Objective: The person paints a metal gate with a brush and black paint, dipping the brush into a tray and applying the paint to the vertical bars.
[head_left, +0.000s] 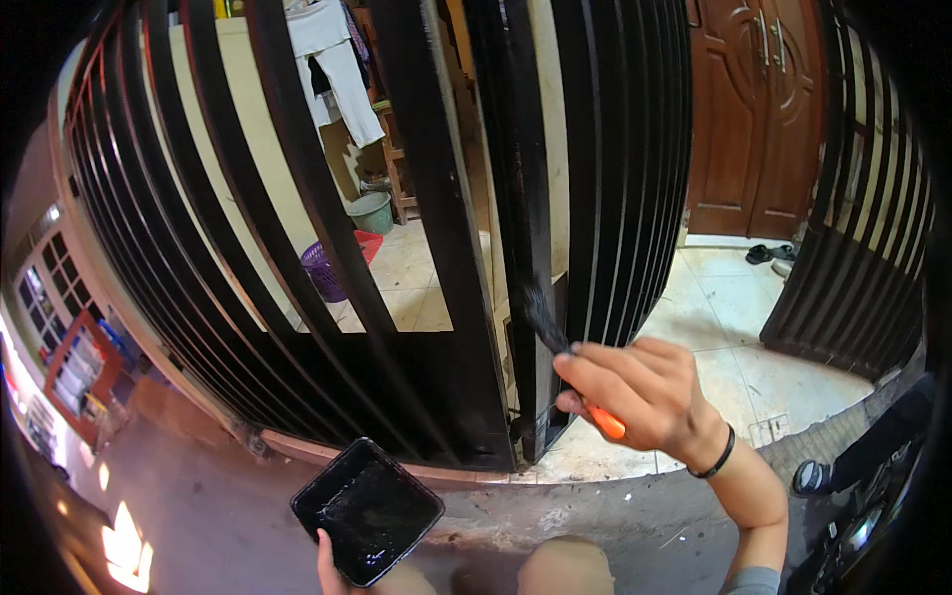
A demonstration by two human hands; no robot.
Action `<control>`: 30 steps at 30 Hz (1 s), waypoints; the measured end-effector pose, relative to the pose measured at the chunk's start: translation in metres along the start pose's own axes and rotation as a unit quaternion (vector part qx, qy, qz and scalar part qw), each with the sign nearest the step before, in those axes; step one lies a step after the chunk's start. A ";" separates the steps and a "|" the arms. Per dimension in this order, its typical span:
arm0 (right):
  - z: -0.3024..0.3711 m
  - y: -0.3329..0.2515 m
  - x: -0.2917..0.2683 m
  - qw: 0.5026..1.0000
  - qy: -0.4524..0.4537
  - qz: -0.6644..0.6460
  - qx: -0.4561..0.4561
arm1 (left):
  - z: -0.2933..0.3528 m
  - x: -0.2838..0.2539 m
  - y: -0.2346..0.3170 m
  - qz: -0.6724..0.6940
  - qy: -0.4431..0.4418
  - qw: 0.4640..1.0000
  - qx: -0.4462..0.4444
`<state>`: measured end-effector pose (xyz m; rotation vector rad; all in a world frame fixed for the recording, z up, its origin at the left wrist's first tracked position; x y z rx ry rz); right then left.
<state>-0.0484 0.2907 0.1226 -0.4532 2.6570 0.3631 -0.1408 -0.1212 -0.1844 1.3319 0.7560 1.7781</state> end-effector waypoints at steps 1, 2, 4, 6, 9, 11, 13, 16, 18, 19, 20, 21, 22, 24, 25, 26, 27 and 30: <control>0.002 0.000 0.004 0.999 -0.031 -0.022 0.019 | -0.002 -0.006 -0.003 -0.003 -0.003 1.000 -0.002; -0.005 0.001 0.003 0.997 -0.057 -0.033 0.031 | -0.004 -0.006 -0.004 0.014 -0.048 0.998 0.030; -0.026 0.009 -0.008 0.998 -0.029 -0.044 0.022 | -0.005 -0.006 -0.007 -0.003 -0.012 1.000 0.002; -0.060 0.018 -0.023 0.999 0.010 -0.038 0.005 | -0.006 -0.007 -0.010 0.004 -0.010 1.000 -0.015; -0.118 0.023 -0.054 0.997 0.071 0.022 -0.015 | -0.015 -0.022 -0.017 0.031 -0.033 0.999 -0.012; -0.149 0.025 -0.074 0.989 0.133 0.057 -0.041 | -0.027 -0.043 -0.027 0.020 -0.023 1.000 0.004; -0.170 0.024 -0.083 0.980 0.168 0.090 -0.060 | -0.010 -0.014 -0.015 0.059 -0.020 0.998 -0.003; -0.178 0.015 -0.072 0.973 0.132 0.147 -0.118 | 0.016 0.024 0.019 0.090 -0.017 0.996 0.006; -0.152 0.004 -0.051 0.965 0.040 0.199 -0.166 | -0.001 -0.004 0.010 0.059 -0.046 0.997 0.032; -0.129 0.000 -0.039 0.966 -0.001 0.200 -0.161 | -0.004 -0.011 0.005 0.050 -0.034 0.998 0.021; -0.108 -0.007 -0.027 0.975 -0.051 0.177 -0.122 | -0.001 -0.020 0.007 0.037 -0.015 0.999 0.017; -0.096 -0.019 -0.025 0.980 -0.094 0.150 -0.093 | -0.001 -0.021 0.004 0.028 -0.007 1.000 0.003; -0.091 -0.022 -0.022 0.989 -0.116 0.085 -0.035 | 0.006 -0.013 0.015 0.035 -0.001 0.999 0.015; -0.099 -0.002 -0.032 0.994 -0.086 0.025 0.066 | 0.002 -0.023 0.009 0.020 -0.001 1.000 0.016; -0.105 0.010 -0.041 0.990 -0.067 -0.004 0.120 | 0.002 -0.029 0.008 0.009 -0.003 1.000 0.017; -0.119 0.026 -0.054 0.983 -0.032 -0.067 0.166 | 0.003 -0.031 0.008 0.005 -0.013 1.000 0.017; -0.139 0.039 -0.065 0.978 0.008 -0.086 0.188 | 0.002 -0.031 0.007 -0.001 -0.024 1.000 0.018; -0.183 0.073 -0.101 0.964 0.153 -0.123 0.181 | 0.013 -0.010 0.014 -0.023 -0.055 0.998 -0.002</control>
Point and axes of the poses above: each hand's wrist, its own z-axis away from the middle knuckle, its own x-axis out of the palm, y = z × x, the point moved 8 cm from there along -z, towards the middle knuckle, and after that the axes turned 6 degrees about x, right-handed, at the moved point
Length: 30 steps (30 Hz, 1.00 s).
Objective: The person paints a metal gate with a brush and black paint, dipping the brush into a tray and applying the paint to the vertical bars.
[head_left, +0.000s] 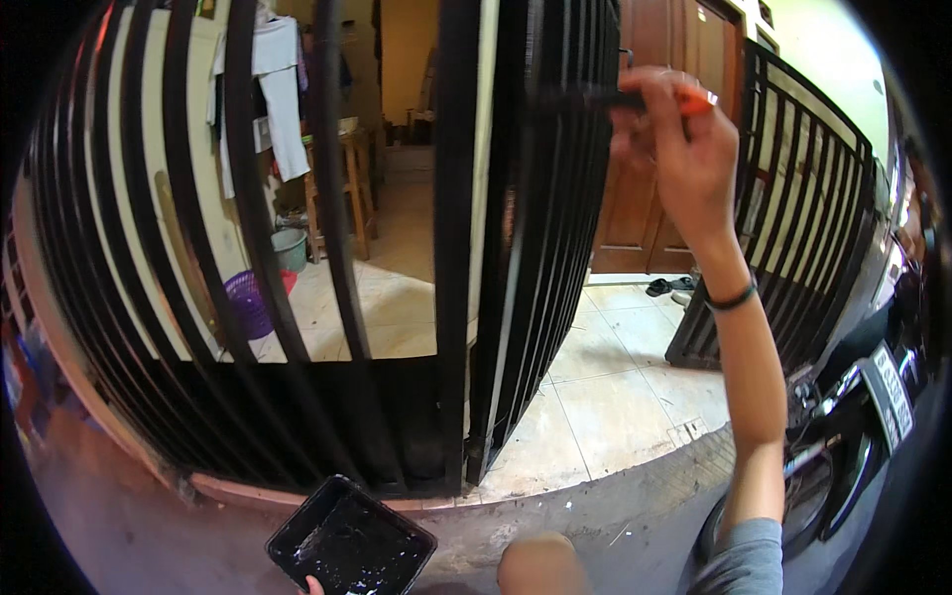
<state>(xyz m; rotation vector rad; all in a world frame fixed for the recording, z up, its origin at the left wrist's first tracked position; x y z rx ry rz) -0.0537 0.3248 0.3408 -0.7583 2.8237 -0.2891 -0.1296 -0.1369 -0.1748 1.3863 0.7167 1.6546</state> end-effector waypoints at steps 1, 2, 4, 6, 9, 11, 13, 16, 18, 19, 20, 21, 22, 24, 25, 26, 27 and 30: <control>-0.004 0.001 -0.006 0.999 0.034 -0.029 -0.022 | 0.006 0.010 0.005 0.005 -0.001 1.000 -0.004; -0.005 0.001 -0.009 0.995 0.067 -0.057 -0.043 | 0.011 0.018 0.007 0.010 -0.001 1.000 -0.008; 0.009 0.009 -0.003 0.987 0.105 -0.100 -0.062 | 0.010 0.018 0.007 0.003 0.009 1.000 -0.001; 0.053 0.027 0.016 0.991 0.085 -0.100 -0.010 | -0.004 0.001 -0.008 -0.023 0.022 0.999 0.010; 0.147 0.039 0.033 0.990 0.062 -0.121 0.045 | -0.006 -0.002 -0.010 0.038 0.017 0.999 0.006; 0.205 0.051 0.038 0.987 0.016 -0.092 0.135 | -0.007 0.011 -0.013 0.035 0.018 0.999 -0.022; 0.232 0.064 0.035 0.977 -0.003 -0.095 0.190 | 0.000 0.027 -0.009 0.027 0.018 0.998 -0.044; 0.221 0.080 0.034 0.974 -0.014 -0.085 0.211 | 0.005 0.043 0.001 0.058 -0.014 0.998 -0.001; 0.180 0.084 0.027 0.980 -0.001 -0.098 0.173 | 0.012 0.053 0.000 0.076 0.003 0.997 -0.018; 0.159 0.083 0.026 0.984 0.017 -0.121 0.133 | 0.006 0.044 -0.002 0.066 -0.025 0.997 0.017; 0.137 0.079 0.025 0.983 0.049 -0.153 0.085 | 0.000 0.036 -0.005 0.057 -0.054 0.996 0.050; 0.115 0.068 0.013 0.983 0.082 -0.160 0.035 | -0.006 0.037 -0.011 0.054 -0.089 0.992 0.076; 0.102 0.065 0.006 0.973 0.123 -0.194 -0.009 | -0.007 0.032 -0.014 0.068 -0.057 0.993 0.080; 0.089 0.060 -0.003 0.960 0.160 -0.218 -0.071 | -0.001 0.034 -0.011 0.067 -0.044 0.994 0.077; 0.094 0.064 -0.002 0.963 0.157 -0.210 -0.060 | 0.001 0.045 -0.012 0.071 -0.042 0.994 0.068; 0.099 0.068 -0.002 0.966 0.154 -0.200 -0.050 | 0.004 0.048 -0.016 0.059 0.006 0.998 0.038; 0.118 0.076 0.007 0.974 0.133 -0.184 -0.008 | 0.016 0.061 -0.005 0.044 0.058 0.997 0.015; 0.179 0.084 0.017 0.987 0.087 -0.119 0.062 | 0.020 0.060 -0.003 0.048 0.105 0.993 -0.016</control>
Point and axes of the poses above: each hand's wrist, its own z-axis away from the middle knuckle, its own x-axis out of the palm, y = z × x, the point moved 8 cm from there along -z, towards the middle knuckle, and after that the axes turned 6 degrees about x, right-handed, at the moved point
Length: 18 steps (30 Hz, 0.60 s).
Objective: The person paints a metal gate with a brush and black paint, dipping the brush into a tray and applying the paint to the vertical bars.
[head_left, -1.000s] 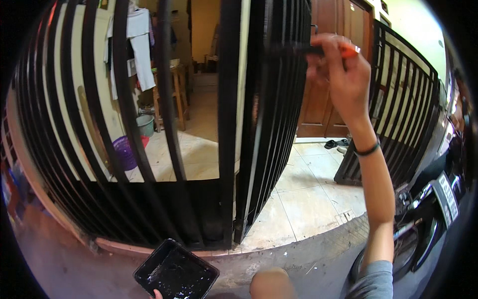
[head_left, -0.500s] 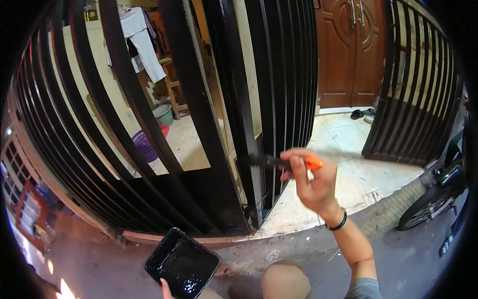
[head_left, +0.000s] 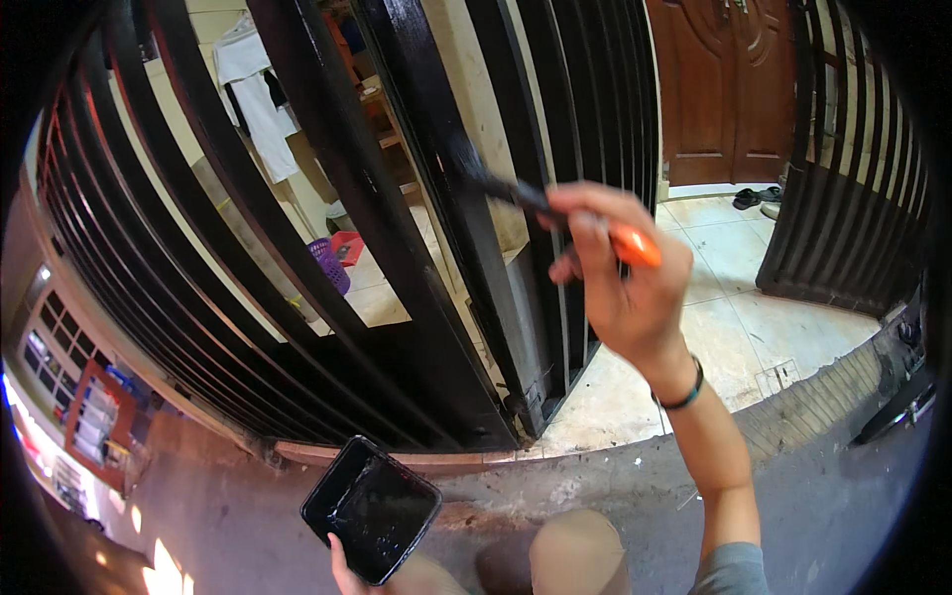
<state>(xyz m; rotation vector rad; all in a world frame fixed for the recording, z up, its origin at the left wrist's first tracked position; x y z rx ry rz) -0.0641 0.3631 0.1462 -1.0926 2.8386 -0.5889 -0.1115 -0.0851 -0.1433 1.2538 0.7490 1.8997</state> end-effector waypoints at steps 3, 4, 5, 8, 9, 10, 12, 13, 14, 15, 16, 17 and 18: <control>0.029 0.005 -0.010 0.997 -0.036 0.036 0.064 | 0.011 0.012 0.006 0.029 0.009 0.999 0.012; 0.024 0.004 -0.010 0.997 -0.037 0.029 0.062 | 0.015 0.019 0.006 0.040 0.010 0.999 0.017; 0.012 0.003 -0.007 0.997 -0.038 0.020 0.061 | -0.002 0.001 0.003 0.029 -0.031 0.999 0.028; -0.043 -0.006 -0.001 0.999 -0.041 0.035 0.007 | -0.043 -0.044 -0.011 0.014 -0.104 0.994 0.035; -0.060 -0.006 0.004 1.000 -0.023 0.010 -0.006 | -0.029 -0.027 -0.009 0.020 -0.087 0.996 0.030; -0.078 -0.010 0.005 1.000 -0.008 -0.012 -0.020 | -0.019 -0.007 -0.009 0.030 -0.074 0.997 0.023; -0.101 -0.015 0.004 0.995 0.027 -0.053 -0.083 | 0.001 0.018 -0.005 0.033 -0.009 0.999 0.003; -0.105 -0.020 0.001 0.988 0.046 -0.068 -0.134 | 0.005 0.021 -0.006 0.034 0.024 0.999 -0.007; -0.105 -0.020 -0.004 0.985 0.059 -0.118 -0.113 | -0.001 0.019 -0.007 0.018 0.009 1.000 -0.005; -0.098 -0.021 -0.003 0.988 0.057 -0.100 -0.100 | -0.006 0.008 -0.004 0.000 -0.002 1.000 0.005; -0.082 -0.019 -0.001 0.992 0.052 -0.079 -0.087 | -0.011 -0.004 -0.002 -0.017 -0.012 1.000 0.012; -0.063 -0.016 0.000 0.994 0.046 -0.059 -0.076 | -0.013 -0.010 -0.001 0.002 -0.025 1.000 0.006; -0.042 -0.014 0.003 0.998 0.011 -0.026 -0.062 | -0.015 -0.011 -0.003 0.024 -0.044 0.999 -0.002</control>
Point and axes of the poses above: each hand's wrist, its own z-axis away from the middle knuckle, its own x-axis out of the palm, y = z × x, the point moved 8 cm from there along -z, towards the middle knuckle, and after that the axes turned 6 degrees about x, right-handed, at the moved point
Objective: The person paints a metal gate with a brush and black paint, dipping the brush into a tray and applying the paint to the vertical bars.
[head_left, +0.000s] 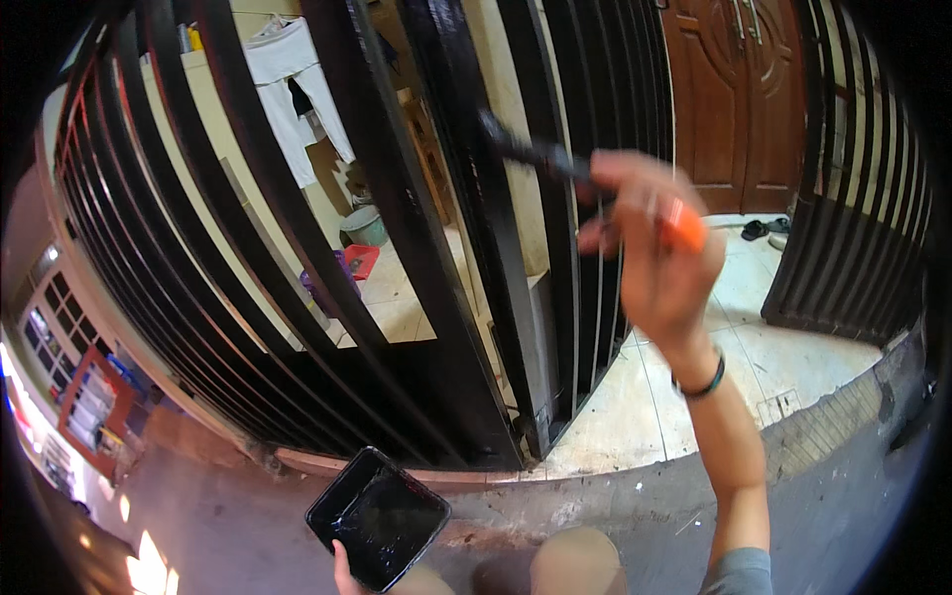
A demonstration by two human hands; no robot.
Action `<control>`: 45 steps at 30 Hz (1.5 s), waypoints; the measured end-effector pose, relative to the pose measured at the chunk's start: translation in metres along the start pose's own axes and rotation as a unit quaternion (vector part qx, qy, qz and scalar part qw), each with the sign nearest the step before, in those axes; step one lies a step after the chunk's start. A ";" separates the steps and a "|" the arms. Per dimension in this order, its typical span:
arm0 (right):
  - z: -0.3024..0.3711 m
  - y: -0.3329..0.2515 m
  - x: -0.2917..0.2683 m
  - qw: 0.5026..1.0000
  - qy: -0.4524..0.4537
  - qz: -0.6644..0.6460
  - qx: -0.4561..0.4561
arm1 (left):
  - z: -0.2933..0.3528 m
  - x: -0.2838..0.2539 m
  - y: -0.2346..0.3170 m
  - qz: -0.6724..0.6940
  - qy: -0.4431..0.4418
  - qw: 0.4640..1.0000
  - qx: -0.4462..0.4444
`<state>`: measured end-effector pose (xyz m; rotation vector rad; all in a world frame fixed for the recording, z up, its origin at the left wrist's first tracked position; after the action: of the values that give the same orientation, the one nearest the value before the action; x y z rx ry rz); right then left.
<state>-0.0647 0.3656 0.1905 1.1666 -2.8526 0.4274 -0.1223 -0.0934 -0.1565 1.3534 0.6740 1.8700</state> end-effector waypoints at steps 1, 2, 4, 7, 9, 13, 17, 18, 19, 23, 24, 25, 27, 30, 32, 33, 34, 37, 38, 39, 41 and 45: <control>0.026 0.001 0.001 0.999 -0.034 0.027 0.016 | -0.002 -0.006 0.001 0.020 -0.015 1.000 -0.004; 0.049 0.001 -0.002 0.996 -0.063 0.043 0.047 | -0.011 -0.028 0.004 -0.035 -0.015 0.999 0.023; 0.077 0.000 -0.015 0.989 -0.107 0.053 0.082 | -0.039 -0.057 -0.015 -0.023 -0.064 0.998 0.003; 0.041 -0.004 -0.015 0.991 -0.101 0.038 0.077 | -0.039 -0.051 -0.022 -0.027 -0.061 0.998 -0.018; -0.018 -0.010 0.014 0.993 -0.103 0.026 0.055 | -0.036 -0.059 -0.013 -0.040 -0.045 0.998 0.019; -0.137 -0.037 0.041 0.998 -0.032 0.004 -0.046 | -0.029 -0.041 -0.010 -0.034 -0.028 0.999 0.031; -0.190 -0.065 0.041 0.986 0.042 0.050 -0.151 | -0.040 -0.054 -0.014 -0.032 -0.042 0.998 0.038; -0.192 -0.065 0.040 0.985 0.058 0.037 -0.156 | -0.040 -0.055 -0.012 -0.037 -0.041 0.998 0.041; -0.187 -0.067 0.043 0.983 0.062 0.055 -0.163 | -0.039 -0.057 -0.010 -0.042 -0.039 0.997 0.043; -0.119 -0.056 0.059 0.986 0.001 0.114 -0.125 | -0.027 -0.058 0.002 -0.040 -0.022 0.998 0.039; -0.092 -0.053 0.064 0.984 -0.028 0.127 -0.119 | -0.028 -0.063 0.002 -0.033 -0.024 0.998 0.038; -0.066 -0.059 0.062 0.973 -0.058 0.167 -0.146 | -0.030 -0.065 0.000 -0.024 -0.030 0.999 0.033; -0.016 -0.056 0.049 0.975 -0.101 0.178 -0.080 | -0.034 -0.070 0.000 -0.028 -0.016 0.999 0.037; 0.006 -0.085 0.045 0.936 -0.164 0.280 -0.139 | -0.046 -0.074 -0.020 -0.021 -0.013 0.999 0.039; -0.005 -0.102 0.062 0.933 -0.172 0.284 -0.137 | -0.045 -0.085 -0.016 -0.011 -0.007 0.998 0.054; -0.025 -0.111 0.076 0.926 -0.176 0.304 -0.135 | -0.044 -0.082 -0.017 -0.014 -0.008 0.999 0.049; -0.043 -0.105 0.090 0.929 -0.188 0.302 -0.104 | -0.041 -0.082 -0.013 -0.019 -0.003 0.998 0.053; -0.115 -0.098 0.116 0.929 -0.178 0.301 -0.118 | -0.042 -0.089 -0.012 -0.031 0.002 0.998 0.058; -0.138 -0.102 0.119 0.934 -0.145 0.288 -0.153 | -0.045 -0.090 -0.015 -0.035 0.003 0.998 0.058; -0.157 -0.111 0.120 0.927 -0.123 0.303 -0.182 | -0.046 -0.087 -0.016 -0.034 -0.003 0.998 0.058; -0.179 -0.130 0.124 0.903 -0.084 0.343 -0.244 | -0.043 -0.082 -0.012 -0.032 -0.009 0.997 0.066; -0.154 -0.141 0.144 0.799 -0.125 0.428 -0.402 | -0.045 -0.080 -0.011 -0.027 -0.022 0.997 0.063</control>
<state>-0.0824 0.2119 0.3914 -0.2594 -3.0060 -0.9472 -0.1471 -0.1504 -0.2245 1.4368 0.8098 1.7752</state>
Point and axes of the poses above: each hand's wrist, its own z-axis away from the middle knuckle, its own x-axis out of the palm, y = z × x, the point moved 8 cm from there along -z, towards the middle knuckle, and after that the axes turned 6 degrees about x, right-handed, at the moved point
